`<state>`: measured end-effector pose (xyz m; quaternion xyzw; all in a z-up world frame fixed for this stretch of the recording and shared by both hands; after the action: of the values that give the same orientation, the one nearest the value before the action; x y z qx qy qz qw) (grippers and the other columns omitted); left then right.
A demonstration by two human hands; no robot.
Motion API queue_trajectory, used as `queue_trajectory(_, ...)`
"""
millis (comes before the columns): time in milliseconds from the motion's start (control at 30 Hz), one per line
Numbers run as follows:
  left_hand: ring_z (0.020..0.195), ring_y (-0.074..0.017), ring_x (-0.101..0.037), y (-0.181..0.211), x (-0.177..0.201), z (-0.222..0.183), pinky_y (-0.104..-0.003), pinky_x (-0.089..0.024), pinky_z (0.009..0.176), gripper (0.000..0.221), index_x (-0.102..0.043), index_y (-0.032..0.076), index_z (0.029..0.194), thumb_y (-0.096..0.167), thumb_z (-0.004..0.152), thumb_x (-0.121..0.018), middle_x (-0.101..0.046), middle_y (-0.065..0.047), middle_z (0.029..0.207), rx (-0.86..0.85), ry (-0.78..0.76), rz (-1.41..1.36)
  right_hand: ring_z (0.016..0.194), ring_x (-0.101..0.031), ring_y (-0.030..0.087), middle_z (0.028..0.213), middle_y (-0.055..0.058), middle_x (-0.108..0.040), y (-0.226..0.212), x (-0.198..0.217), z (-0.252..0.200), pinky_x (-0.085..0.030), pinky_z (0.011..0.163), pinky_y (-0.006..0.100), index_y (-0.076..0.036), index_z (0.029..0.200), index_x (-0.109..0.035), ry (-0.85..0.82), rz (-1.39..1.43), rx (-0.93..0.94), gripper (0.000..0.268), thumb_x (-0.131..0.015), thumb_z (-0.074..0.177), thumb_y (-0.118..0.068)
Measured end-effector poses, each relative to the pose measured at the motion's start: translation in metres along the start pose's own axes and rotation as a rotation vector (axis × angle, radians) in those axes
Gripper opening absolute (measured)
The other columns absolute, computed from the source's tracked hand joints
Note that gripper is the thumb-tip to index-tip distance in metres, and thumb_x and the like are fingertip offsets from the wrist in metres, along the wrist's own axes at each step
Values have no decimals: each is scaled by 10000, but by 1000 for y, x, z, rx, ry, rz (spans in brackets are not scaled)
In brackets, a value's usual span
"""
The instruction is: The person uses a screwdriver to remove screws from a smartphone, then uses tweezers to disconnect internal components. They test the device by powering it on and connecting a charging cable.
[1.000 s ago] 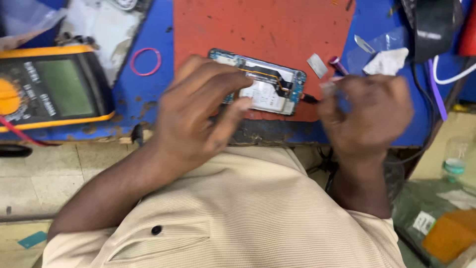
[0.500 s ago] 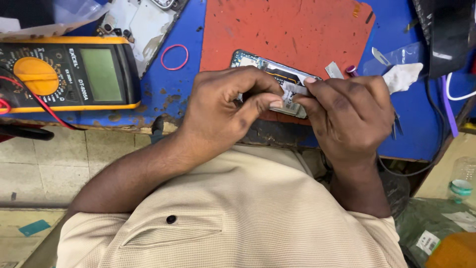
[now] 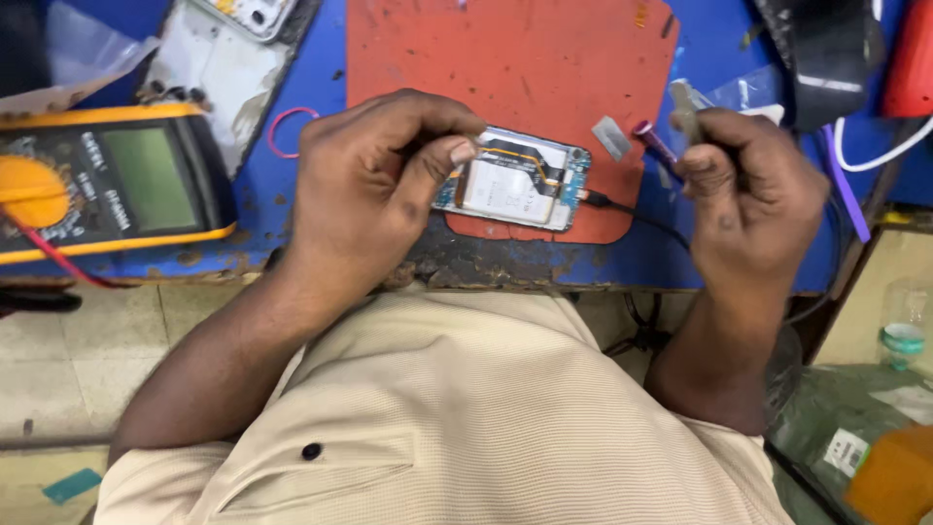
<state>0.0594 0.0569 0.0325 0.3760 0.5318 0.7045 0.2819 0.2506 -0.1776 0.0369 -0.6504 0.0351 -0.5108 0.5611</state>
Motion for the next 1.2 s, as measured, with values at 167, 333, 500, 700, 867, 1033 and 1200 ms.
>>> queue_trajectory(167,933,-332,-657,17,-6,7,-401,-531,838,242,-664,-25,1169,-114,946,-693,-694,-163,1023,-308,13,511,948,-613,198,1140,134,-653,25,68,-10,-505,844,279,58,1292,-630,116,-335,142,170,-631,1136,-11)
queue_trajectory(333,992,-299,-647,20,-13,9,-381,-531,890,424,-625,-26,1380,-162,979,-619,-674,-143,1108,-340,1,688,789,-619,327,960,184,-635,23,60,-5,-495,686,419,61,1103,-702,-47,-624,191,197,-829,954,45)
queue_trajectory(500,883,-324,-665,28,-28,7,-438,-534,800,257,-670,-2,1246,-67,1008,-741,-666,-149,956,-316,-68,552,705,-594,280,837,169,-611,20,51,1,-446,634,391,57,1018,-712,61,-670,161,164,-861,953,44)
queue_trajectory(700,1057,-242,-709,45,-74,8,-360,-584,946,271,-581,8,1309,27,1052,-665,-692,-124,1170,-308,-218,17,739,-573,54,904,26,-668,1,38,-10,-448,690,192,28,1107,-673,65,260,-111,104,-749,1071,-33)
queue_trajectory(867,842,-129,-694,2,-98,9,-291,-608,750,229,-634,-7,1285,49,1063,-615,-728,-96,1043,235,-280,-452,804,-555,28,937,-7,-638,-43,-7,-8,-441,721,167,16,1255,-626,-94,432,-158,280,-720,1006,-72)
queue_trajectory(1033,976,-110,-707,-26,-79,11,-285,-632,847,217,-622,-17,1320,0,1109,-578,-731,-71,1109,251,-192,-815,760,-616,127,982,86,-665,-68,-6,-4,-481,659,260,20,1286,-679,8,-43,9,190,-676,1101,-26)
queue_trajectory(1200,902,-95,-683,-27,-84,3,-270,-607,810,224,-639,-12,1286,-8,1063,-651,-718,-44,1058,219,-187,-735,800,-650,303,986,157,-664,-78,-39,-15,-522,699,404,-2,1240,-671,-50,-344,304,206,-747,1049,-13)
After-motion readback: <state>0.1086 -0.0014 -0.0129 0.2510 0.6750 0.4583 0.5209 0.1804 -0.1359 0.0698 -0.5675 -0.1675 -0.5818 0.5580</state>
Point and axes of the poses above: each hand's wrist, its own z-axis towards the middle knuckle, its own x-axis out of the back of the hand, y = z × x, the point moved 7 cm from there along z, towards the middle knuckle
